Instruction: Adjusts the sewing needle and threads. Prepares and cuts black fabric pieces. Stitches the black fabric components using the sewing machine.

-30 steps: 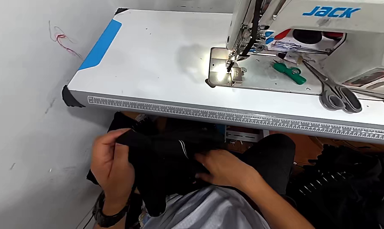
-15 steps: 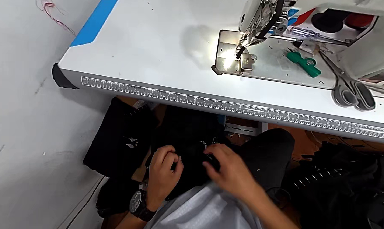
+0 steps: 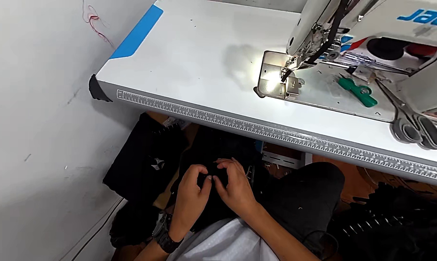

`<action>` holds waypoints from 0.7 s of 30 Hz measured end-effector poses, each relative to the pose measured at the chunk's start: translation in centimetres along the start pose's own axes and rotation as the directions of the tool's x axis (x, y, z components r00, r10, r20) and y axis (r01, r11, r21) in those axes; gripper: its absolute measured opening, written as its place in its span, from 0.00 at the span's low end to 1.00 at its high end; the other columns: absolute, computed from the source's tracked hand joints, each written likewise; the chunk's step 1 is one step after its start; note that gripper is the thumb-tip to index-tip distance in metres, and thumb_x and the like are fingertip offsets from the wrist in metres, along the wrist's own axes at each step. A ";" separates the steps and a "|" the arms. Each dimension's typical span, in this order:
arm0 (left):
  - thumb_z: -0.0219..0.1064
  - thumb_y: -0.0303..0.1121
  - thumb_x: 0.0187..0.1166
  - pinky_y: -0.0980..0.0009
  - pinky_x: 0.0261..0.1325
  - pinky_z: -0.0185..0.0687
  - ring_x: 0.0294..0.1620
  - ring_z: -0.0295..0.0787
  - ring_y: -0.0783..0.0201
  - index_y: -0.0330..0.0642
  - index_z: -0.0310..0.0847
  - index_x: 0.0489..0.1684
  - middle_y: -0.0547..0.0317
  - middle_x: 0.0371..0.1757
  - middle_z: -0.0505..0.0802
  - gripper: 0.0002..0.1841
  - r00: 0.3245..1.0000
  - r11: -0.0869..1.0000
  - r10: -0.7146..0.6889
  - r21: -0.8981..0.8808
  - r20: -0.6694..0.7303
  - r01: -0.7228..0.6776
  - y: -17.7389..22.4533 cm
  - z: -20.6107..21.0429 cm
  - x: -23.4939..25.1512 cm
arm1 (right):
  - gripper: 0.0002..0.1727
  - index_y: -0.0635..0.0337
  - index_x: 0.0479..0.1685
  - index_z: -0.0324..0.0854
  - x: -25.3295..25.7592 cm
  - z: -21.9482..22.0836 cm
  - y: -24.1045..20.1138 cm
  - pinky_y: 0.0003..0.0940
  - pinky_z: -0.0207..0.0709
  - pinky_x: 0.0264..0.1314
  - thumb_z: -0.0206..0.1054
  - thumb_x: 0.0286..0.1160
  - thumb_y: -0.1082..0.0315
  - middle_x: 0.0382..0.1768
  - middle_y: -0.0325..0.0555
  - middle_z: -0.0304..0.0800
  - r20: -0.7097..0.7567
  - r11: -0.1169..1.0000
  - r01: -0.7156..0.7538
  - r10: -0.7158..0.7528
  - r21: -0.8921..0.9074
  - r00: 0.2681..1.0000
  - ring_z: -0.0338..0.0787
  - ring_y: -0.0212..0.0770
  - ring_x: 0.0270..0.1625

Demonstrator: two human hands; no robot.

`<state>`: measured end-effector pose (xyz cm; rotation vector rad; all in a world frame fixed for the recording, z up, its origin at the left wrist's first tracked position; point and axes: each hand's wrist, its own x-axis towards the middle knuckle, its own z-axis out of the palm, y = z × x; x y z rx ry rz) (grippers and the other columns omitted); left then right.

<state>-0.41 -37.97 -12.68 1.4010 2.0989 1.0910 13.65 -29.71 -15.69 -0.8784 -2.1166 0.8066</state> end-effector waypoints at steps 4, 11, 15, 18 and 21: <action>0.65 0.34 0.77 0.68 0.62 0.87 0.59 0.87 0.67 0.44 0.86 0.40 0.61 0.52 0.91 0.06 0.983 0.986 0.144 -0.064 -0.111 -0.152 1.3 0.2 -0.3 | 0.10 0.57 0.53 0.80 0.1 0.0 -0.5 0.40 0.83 0.67 0.64 0.77 0.65 0.52 0.42 0.90 -0.101 0.994 0.019 -0.008 0.105 0.995 0.89 0.38 0.60; 0.60 0.33 0.88 0.79 0.56 0.85 0.50 0.87 0.72 0.41 0.77 0.45 0.57 0.45 0.87 0.06 0.905 0.905 0.395 -0.104 -0.155 -0.413 2.2 1.7 -1.0 | 0.09 0.57 0.46 0.83 0.7 -0.9 -0.6 0.28 0.86 0.43 0.69 0.68 0.68 0.38 0.37 0.91 -0.362 0.999 0.011 0.007 0.049 0.932 0.91 0.30 0.41; 0.58 0.34 0.90 0.77 0.56 0.85 0.48 0.86 0.68 0.41 0.73 0.47 0.55 0.45 0.84 0.06 0.819 0.816 0.562 -0.086 -0.116 -0.572 1.7 2.1 -0.5 | 0.09 0.55 0.42 0.92 0.7 -2.5 -1.5 0.33 0.88 0.62 0.70 0.67 0.76 0.56 0.41 0.93 -0.183 0.898 -0.134 0.228 0.420 0.956 0.91 0.37 0.62; 0.58 0.35 0.91 0.75 0.56 0.86 0.48 0.86 0.69 0.42 0.74 0.47 0.56 0.44 0.85 0.07 0.804 0.790 0.595 -0.189 0.009 -0.583 0.4 0.6 0.3 | 0.05 0.56 0.37 0.95 -0.3 -5.9 -1.3 0.34 0.84 0.66 0.72 0.71 0.70 0.64 0.41 0.89 0.345 0.574 -0.492 0.351 0.655 0.870 0.86 0.36 0.66; 0.57 0.36 0.92 0.75 0.57 0.85 0.49 0.86 0.69 0.41 0.74 0.47 0.55 0.44 0.85 0.08 0.770 0.781 0.598 -0.374 0.220 -0.500 -0.7 -1.1 0.4 | 0.13 0.54 0.36 0.91 -1.8 -8.4 0.0 0.31 0.73 0.73 0.68 0.77 0.56 0.68 0.35 0.83 0.759 0.388 -0.698 -0.006 0.602 0.651 0.77 0.29 0.73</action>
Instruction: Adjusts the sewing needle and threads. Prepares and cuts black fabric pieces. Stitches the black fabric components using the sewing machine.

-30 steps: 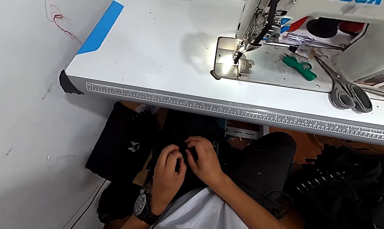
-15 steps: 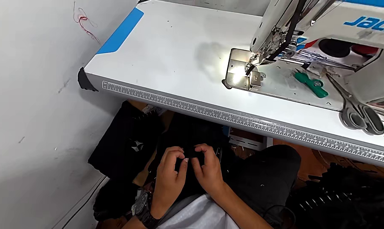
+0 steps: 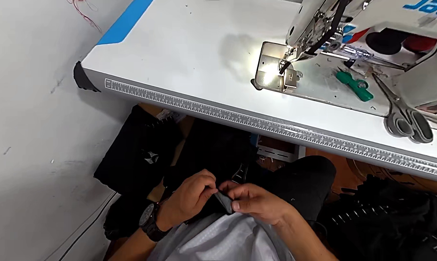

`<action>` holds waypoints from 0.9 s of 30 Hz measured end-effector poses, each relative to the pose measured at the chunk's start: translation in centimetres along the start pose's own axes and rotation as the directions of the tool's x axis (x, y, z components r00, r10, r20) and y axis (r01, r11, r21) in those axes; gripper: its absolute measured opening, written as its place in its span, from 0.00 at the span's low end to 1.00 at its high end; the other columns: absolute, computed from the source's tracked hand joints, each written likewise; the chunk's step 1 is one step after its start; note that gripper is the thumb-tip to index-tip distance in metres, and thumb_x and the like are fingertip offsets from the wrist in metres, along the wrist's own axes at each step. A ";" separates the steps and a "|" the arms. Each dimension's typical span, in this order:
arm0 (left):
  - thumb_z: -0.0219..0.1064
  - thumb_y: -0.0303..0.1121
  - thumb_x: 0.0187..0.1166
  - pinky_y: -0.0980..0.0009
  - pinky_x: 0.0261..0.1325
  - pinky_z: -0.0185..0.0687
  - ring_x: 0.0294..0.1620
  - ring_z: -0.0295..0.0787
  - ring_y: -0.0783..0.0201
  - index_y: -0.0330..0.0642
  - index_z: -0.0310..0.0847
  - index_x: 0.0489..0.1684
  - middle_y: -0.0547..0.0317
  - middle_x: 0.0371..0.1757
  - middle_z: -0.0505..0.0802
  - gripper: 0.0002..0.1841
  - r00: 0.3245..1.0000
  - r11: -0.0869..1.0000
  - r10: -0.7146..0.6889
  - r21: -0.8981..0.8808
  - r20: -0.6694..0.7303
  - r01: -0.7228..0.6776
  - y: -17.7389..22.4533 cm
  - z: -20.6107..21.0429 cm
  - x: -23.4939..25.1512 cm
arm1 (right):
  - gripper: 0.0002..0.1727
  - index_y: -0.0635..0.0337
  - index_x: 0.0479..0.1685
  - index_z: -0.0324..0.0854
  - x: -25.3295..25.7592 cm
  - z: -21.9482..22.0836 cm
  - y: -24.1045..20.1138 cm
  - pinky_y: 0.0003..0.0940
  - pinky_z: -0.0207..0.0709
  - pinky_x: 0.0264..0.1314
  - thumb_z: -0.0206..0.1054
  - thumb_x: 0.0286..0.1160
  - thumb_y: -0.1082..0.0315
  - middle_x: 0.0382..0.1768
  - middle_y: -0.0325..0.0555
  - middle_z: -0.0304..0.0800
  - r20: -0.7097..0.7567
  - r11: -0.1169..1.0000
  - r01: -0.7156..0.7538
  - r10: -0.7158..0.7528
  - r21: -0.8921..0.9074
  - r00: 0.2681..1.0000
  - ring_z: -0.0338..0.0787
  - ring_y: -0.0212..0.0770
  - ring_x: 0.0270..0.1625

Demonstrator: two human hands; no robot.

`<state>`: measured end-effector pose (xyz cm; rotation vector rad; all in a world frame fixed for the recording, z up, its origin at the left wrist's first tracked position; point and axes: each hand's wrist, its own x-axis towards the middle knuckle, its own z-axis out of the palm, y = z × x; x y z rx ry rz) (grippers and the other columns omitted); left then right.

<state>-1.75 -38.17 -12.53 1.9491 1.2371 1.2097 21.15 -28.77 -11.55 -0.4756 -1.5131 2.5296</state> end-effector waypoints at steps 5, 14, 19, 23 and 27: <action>0.54 0.36 0.93 0.67 0.59 0.85 0.49 0.87 0.60 0.39 0.76 0.48 0.50 0.44 0.87 0.10 0.970 1.000 0.017 -0.004 0.244 -0.017 0.9 0.1 -1.9 | 0.19 0.57 0.59 0.91 -2.2 -1.8 -1.6 0.35 0.80 0.71 0.56 0.90 0.57 0.63 0.42 0.89 -0.002 0.790 0.106 -0.135 -0.604 0.991 0.85 0.34 0.66; 0.63 0.40 0.86 0.70 0.60 0.88 0.54 0.89 0.71 0.47 0.88 0.51 0.65 0.50 0.93 0.11 0.954 0.915 -0.297 0.273 -0.040 0.296 1.3 -1.3 -1.2 | 0.05 0.42 0.44 0.91 3.6 -3.2 0.5 0.58 0.65 0.84 0.72 0.77 0.57 0.58 0.35 0.88 0.208 -0.104 0.182 -0.383 -0.978 0.900 0.80 0.45 0.73; 0.64 0.53 0.83 0.52 0.64 0.83 0.59 0.87 0.60 0.45 0.88 0.52 0.60 0.54 0.92 0.20 0.850 0.813 -0.525 0.325 0.049 0.483 0.4 -0.1 0.2 | 0.06 0.46 0.36 0.92 4.9 -4.6 -1.2 0.49 0.67 0.85 0.72 0.78 0.60 0.58 0.33 0.89 0.217 0.171 0.307 -0.406 -0.936 0.888 0.79 0.40 0.76; 0.62 0.42 0.87 0.72 0.50 0.87 0.44 0.88 0.76 0.51 0.91 0.42 0.71 0.41 0.92 0.12 0.868 0.865 -0.495 0.075 -0.037 0.496 -0.3 -0.3 1.2 | 0.05 0.49 0.36 0.88 2.5 -6.2 -3.8 0.42 0.74 0.77 0.70 0.78 0.62 0.59 0.34 0.86 0.072 0.485 0.306 -0.442 -0.819 0.894 0.78 0.39 0.72; 0.64 0.37 0.86 0.77 0.35 0.82 0.32 0.85 0.75 0.50 0.89 0.44 0.70 0.32 0.91 0.07 0.840 0.841 -0.535 -0.153 -0.092 0.519 0.3 -0.2 3.3 | 0.05 0.53 0.46 0.84 1.5 -6.2 -3.2 0.40 0.80 0.71 0.67 0.81 0.63 0.53 0.36 0.89 0.044 0.560 0.281 -0.400 -0.779 0.916 0.85 0.36 0.65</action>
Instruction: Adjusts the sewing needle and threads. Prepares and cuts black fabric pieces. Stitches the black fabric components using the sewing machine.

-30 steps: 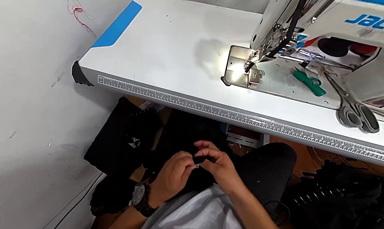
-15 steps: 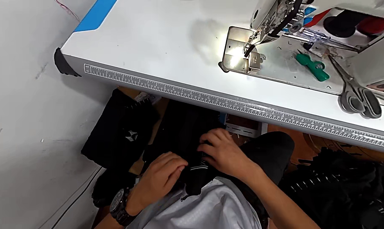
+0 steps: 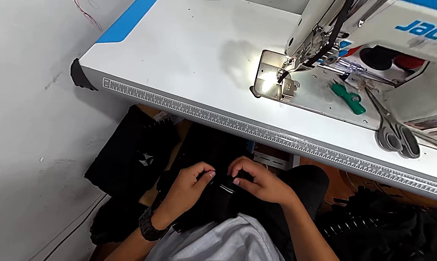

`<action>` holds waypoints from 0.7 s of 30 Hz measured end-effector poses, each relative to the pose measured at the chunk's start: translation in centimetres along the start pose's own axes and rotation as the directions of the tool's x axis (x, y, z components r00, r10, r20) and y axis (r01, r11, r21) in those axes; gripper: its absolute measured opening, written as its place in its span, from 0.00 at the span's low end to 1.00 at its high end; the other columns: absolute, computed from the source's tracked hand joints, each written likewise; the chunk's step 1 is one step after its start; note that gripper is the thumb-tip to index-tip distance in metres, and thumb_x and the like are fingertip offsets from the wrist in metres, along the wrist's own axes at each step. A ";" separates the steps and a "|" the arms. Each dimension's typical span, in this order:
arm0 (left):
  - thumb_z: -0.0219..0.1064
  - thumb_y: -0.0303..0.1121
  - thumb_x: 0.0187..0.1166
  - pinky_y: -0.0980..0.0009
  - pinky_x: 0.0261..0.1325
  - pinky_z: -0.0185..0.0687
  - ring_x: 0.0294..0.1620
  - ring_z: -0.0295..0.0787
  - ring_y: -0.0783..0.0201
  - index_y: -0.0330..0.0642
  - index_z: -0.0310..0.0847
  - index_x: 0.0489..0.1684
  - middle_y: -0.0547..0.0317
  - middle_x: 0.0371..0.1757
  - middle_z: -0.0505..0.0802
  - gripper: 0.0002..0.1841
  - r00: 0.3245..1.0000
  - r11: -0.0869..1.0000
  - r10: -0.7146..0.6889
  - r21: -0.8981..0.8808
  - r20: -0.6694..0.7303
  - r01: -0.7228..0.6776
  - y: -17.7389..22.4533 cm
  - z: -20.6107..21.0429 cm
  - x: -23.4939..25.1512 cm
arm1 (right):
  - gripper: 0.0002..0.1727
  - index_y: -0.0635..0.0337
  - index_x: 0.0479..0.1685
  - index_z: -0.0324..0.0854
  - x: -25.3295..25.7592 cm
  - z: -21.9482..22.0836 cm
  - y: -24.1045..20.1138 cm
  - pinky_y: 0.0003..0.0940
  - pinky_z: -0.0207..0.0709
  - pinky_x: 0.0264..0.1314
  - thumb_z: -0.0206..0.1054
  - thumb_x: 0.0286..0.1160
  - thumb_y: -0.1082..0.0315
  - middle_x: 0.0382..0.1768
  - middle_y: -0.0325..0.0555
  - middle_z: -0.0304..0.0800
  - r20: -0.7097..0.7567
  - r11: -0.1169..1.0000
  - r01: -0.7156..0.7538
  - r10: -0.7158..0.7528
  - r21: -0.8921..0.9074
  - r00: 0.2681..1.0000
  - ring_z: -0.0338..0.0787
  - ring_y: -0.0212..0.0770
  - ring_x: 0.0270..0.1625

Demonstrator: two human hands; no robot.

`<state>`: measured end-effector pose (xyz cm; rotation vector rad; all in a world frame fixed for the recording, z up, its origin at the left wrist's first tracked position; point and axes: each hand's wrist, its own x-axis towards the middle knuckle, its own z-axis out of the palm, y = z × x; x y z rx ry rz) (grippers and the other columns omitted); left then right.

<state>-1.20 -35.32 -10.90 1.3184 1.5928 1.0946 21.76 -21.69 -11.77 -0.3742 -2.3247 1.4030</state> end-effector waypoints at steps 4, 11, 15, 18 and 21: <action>0.61 0.29 0.86 0.74 0.36 0.81 0.32 0.84 0.68 0.45 0.83 0.51 0.62 0.33 0.89 0.06 1.000 0.983 -0.016 -0.184 -0.005 0.015 1.8 -0.2 1.2 | 0.10 0.48 0.49 0.86 0.7 1.4 -1.8 0.47 0.73 0.81 0.72 0.78 0.55 0.54 0.32 0.90 -0.045 0.949 0.060 -0.078 -0.311 0.996 0.85 0.34 0.67; 0.64 0.37 0.85 0.72 0.52 0.83 0.48 0.83 0.70 0.50 0.88 0.50 0.65 0.45 0.87 0.08 0.984 0.966 0.157 -0.220 0.080 -0.136 0.8 -1.2 0.6 | 0.03 0.54 0.42 0.86 1.4 1.7 -1.0 0.35 0.84 0.62 0.67 0.82 0.68 0.46 0.36 0.89 -0.063 0.993 0.053 -0.060 -0.108 0.996 0.87 0.32 0.54; 0.72 0.38 0.76 0.74 0.58 0.86 0.58 0.84 0.73 0.53 0.90 0.48 0.66 0.54 0.86 0.08 0.969 0.954 0.221 0.181 0.109 -0.238 -0.3 -1.3 -0.5 | 0.04 0.56 0.45 0.86 1.2 0.7 -1.1 0.28 0.87 0.57 0.65 0.83 0.72 0.49 0.37 0.87 -0.024 0.997 0.026 -0.028 -0.070 0.999 0.88 0.30 0.53; 0.68 0.36 0.79 0.62 0.64 0.84 0.60 0.86 0.69 0.51 0.88 0.50 0.67 0.53 0.91 0.08 0.973 0.907 0.216 0.353 0.078 -0.230 -0.9 -1.0 -0.8 | 0.06 0.55 0.46 0.85 1.1 0.4 -0.8 0.27 0.86 0.57 0.62 0.85 0.71 0.50 0.37 0.86 -0.021 0.995 0.036 -0.039 -0.097 0.999 0.87 0.30 0.53; 0.64 0.35 0.83 0.63 0.67 0.84 0.60 0.87 0.68 0.49 0.87 0.53 0.65 0.52 0.92 0.08 0.983 0.922 0.145 0.344 0.115 -0.176 -0.7 -1.0 -1.0 | 0.05 0.54 0.47 0.85 1.1 0.6 -0.6 0.27 0.86 0.58 0.63 0.85 0.69 0.50 0.37 0.86 -0.048 0.983 0.039 -0.049 -0.182 0.998 0.87 0.29 0.54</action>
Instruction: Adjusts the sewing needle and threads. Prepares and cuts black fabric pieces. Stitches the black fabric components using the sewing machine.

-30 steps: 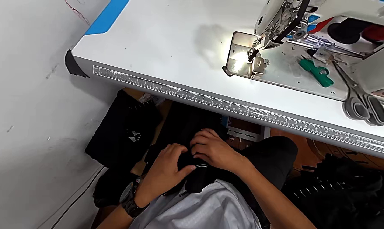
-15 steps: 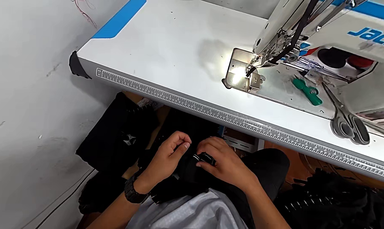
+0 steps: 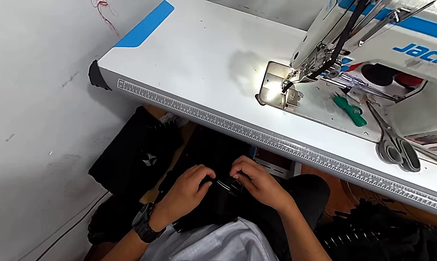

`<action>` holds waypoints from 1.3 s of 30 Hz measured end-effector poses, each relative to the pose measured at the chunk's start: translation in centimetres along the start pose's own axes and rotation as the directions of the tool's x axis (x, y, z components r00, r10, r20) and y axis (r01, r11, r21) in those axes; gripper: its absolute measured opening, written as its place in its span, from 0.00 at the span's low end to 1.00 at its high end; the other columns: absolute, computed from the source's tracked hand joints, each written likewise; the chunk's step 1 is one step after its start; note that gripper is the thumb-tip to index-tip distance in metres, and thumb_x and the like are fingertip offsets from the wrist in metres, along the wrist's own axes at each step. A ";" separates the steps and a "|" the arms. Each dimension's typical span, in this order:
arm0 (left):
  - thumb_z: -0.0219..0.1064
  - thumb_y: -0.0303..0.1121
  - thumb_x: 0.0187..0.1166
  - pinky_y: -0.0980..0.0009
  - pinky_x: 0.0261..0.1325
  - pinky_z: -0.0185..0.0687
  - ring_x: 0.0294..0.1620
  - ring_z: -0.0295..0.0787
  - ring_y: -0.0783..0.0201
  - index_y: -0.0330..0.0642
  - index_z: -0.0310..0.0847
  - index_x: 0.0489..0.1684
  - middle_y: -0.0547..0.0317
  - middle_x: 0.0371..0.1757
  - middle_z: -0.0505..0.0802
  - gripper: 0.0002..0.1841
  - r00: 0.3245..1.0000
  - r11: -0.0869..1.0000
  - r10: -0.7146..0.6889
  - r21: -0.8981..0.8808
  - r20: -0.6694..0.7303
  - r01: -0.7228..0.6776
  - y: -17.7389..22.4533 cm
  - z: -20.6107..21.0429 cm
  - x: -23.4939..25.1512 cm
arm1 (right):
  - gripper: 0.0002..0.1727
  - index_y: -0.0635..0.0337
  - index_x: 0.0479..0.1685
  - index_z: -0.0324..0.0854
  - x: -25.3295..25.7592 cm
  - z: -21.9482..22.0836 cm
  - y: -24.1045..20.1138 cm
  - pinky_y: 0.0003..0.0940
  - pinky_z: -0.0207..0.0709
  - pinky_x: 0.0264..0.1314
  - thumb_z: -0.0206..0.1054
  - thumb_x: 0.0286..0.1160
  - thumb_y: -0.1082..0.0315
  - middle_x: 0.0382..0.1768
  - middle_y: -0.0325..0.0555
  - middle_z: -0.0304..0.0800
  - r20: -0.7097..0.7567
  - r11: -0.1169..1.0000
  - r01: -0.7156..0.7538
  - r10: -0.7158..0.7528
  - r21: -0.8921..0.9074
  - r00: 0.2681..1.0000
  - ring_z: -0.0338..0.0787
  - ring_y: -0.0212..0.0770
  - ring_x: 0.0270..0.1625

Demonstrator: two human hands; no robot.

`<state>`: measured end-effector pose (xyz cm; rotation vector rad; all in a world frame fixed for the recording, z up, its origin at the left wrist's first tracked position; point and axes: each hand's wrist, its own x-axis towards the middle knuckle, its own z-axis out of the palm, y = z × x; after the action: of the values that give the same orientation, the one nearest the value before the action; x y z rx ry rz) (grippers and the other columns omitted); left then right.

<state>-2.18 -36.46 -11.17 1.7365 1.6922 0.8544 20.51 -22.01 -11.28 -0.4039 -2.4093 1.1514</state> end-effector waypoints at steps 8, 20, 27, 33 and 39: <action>0.62 0.36 0.87 0.71 0.63 0.85 0.58 0.87 0.71 0.50 0.88 0.48 0.67 0.51 0.91 0.08 0.999 0.959 0.049 -0.279 -0.006 -0.048 0.3 -0.5 0.4 | 0.06 0.48 0.45 0.89 0.6 2.0 -0.7 0.38 0.81 0.65 0.71 0.79 0.59 0.52 0.33 0.89 0.009 0.996 0.047 -0.046 -0.073 0.999 0.85 0.34 0.62; 0.69 0.43 0.82 0.66 0.68 0.81 0.62 0.83 0.69 0.49 0.85 0.46 0.66 0.52 0.89 0.10 0.982 0.974 0.187 -0.135 0.029 -0.182 0.4 -1.3 0.4 | 0.11 0.58 0.48 0.87 0.6 2.3 -0.1 0.34 0.81 0.65 0.59 0.88 0.67 0.44 0.40 0.91 0.148 0.986 -0.019 -0.006 0.164 0.989 0.88 0.33 0.54; 0.61 0.40 0.87 0.63 0.71 0.80 0.66 0.83 0.68 0.49 0.87 0.50 0.66 0.57 0.89 0.10 0.991 0.991 0.102 -0.094 0.090 -0.093 -0.4 -0.7 0.0 | 0.12 0.54 0.45 0.87 0.6 1.7 -0.7 0.36 0.80 0.63 0.55 0.88 0.72 0.45 0.36 0.89 0.036 0.998 0.034 -0.036 0.049 0.999 0.86 0.35 0.56; 0.56 0.33 0.90 0.74 0.58 0.86 0.50 0.87 0.74 0.47 0.86 0.48 0.66 0.46 0.90 0.10 0.988 0.967 0.124 -0.213 -0.089 -0.141 0.4 -0.7 0.4 | 0.11 0.55 0.47 0.88 0.6 1.8 -0.5 0.37 0.79 0.69 0.63 0.84 0.61 0.53 0.39 0.89 0.091 0.985 -0.002 -0.013 0.171 0.996 0.84 0.36 0.64; 0.54 0.37 0.92 0.72 0.61 0.83 0.55 0.85 0.71 0.45 0.84 0.55 0.63 0.50 0.88 0.13 0.996 0.943 0.090 -0.322 0.025 -0.077 0.7 -0.8 0.5 | 0.12 0.57 0.47 0.89 0.6 2.3 -0.3 0.36 0.77 0.67 0.70 0.81 0.57 0.51 0.41 0.87 0.138 0.976 -0.031 0.001 0.217 0.990 0.82 0.37 0.61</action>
<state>-2.39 -36.06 -10.08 1.5974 1.3717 1.0621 18.83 -23.48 -12.18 -0.2822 -2.3621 1.4771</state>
